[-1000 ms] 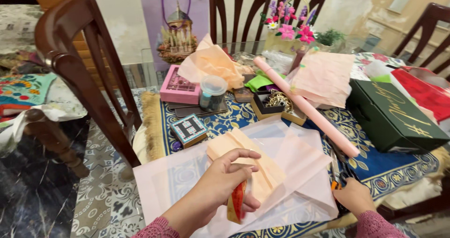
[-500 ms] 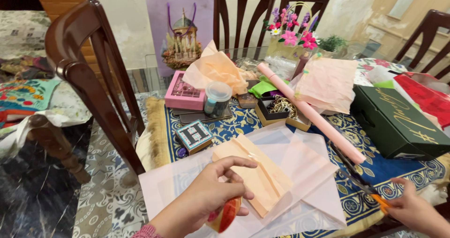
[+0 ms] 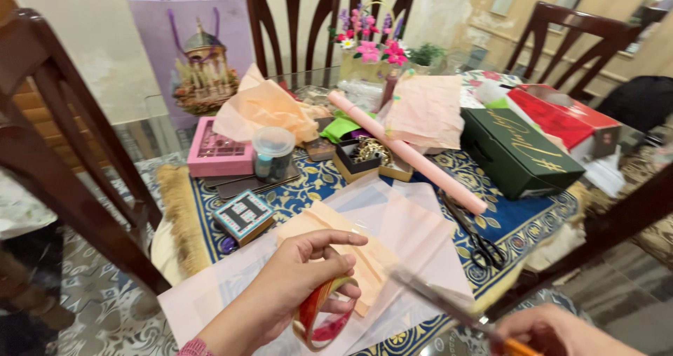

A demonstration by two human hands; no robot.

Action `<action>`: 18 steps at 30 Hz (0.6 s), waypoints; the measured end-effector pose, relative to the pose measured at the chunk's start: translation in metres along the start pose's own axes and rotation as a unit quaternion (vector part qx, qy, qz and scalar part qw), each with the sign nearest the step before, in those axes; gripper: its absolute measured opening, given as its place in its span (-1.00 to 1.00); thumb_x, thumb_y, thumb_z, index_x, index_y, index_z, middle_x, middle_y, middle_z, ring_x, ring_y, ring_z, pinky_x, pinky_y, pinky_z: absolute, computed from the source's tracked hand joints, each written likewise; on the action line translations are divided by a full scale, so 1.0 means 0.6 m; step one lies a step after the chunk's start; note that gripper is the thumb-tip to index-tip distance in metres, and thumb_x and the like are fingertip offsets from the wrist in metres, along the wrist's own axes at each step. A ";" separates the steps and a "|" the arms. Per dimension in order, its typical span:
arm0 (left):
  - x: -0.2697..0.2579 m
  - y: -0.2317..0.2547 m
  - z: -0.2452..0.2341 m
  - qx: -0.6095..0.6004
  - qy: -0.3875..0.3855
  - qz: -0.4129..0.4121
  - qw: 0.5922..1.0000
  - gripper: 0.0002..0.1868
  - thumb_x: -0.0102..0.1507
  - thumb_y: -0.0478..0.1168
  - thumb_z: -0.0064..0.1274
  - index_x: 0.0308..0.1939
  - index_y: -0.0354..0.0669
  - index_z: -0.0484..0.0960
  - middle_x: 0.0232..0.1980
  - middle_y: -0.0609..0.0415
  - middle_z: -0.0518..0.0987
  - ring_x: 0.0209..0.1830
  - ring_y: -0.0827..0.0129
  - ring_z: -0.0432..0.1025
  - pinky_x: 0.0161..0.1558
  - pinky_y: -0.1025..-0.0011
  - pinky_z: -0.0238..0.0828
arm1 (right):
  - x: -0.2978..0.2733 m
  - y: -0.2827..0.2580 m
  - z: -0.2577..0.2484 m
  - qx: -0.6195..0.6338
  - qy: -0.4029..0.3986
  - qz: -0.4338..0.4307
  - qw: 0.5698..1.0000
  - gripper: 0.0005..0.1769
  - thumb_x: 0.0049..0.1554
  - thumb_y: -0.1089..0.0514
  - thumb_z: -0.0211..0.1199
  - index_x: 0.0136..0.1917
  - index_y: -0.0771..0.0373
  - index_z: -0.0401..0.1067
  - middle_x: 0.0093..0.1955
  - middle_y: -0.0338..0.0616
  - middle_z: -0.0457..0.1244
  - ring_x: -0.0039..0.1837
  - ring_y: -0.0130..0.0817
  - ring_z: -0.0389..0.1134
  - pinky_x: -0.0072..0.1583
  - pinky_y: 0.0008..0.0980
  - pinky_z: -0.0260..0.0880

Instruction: The person wraps a small rectangular box with light pink tissue paper on a dining table. They fold the paper around the box, trim excess with scissors, and secure the folds with tape. The wrapped box remains on the table at the end of the clip.

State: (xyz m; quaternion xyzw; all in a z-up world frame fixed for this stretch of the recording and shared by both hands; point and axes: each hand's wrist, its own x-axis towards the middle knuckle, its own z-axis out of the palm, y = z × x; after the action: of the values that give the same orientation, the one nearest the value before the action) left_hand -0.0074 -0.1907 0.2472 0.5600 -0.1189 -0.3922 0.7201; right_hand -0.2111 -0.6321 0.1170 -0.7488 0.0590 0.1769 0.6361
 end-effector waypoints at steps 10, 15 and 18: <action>0.011 -0.022 0.035 0.007 -0.074 -0.022 0.997 -0.52 0.23 -0.35 0.11 0.27 -0.18 0.61 -0.31 0.11 0.51 -0.45 0.47 0.55 -0.40 0.47 0.63 | -0.005 -0.053 0.096 0.072 0.031 -0.019 0.997 -0.35 -0.04 0.27 0.54 0.23 0.37 0.27 0.17 0.24 0.43 0.19 -0.11 0.48 0.27 -0.14 0.44; 0.011 -0.022 0.041 -0.004 -0.062 -0.035 0.997 -0.51 0.23 -0.36 0.09 0.28 -0.17 0.59 -0.32 0.11 0.55 -0.48 0.51 0.55 -0.40 0.47 0.64 | -0.004 -0.087 0.115 0.087 0.030 -0.034 0.995 -0.34 -0.07 0.27 0.55 0.23 0.37 0.31 0.17 0.20 0.42 0.19 -0.15 0.48 0.26 -0.18 0.44; 0.010 -0.023 0.043 -0.013 -0.071 -0.029 0.997 -0.51 0.22 -0.34 0.09 0.26 -0.13 0.60 -0.31 0.10 0.58 -0.50 0.52 0.54 -0.42 0.49 0.61 | 0.001 -0.115 0.121 0.083 0.014 0.035 0.996 -0.42 -0.10 0.29 0.57 0.18 0.43 0.47 0.05 0.08 0.46 0.11 -0.28 0.48 0.18 -0.30 0.44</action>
State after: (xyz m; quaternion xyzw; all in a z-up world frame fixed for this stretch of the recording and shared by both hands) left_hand -0.0252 -0.2142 0.2419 0.5244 -0.1483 -0.4536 0.7052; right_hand -0.2025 -0.5487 0.1715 -0.6935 0.1084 0.1834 0.6883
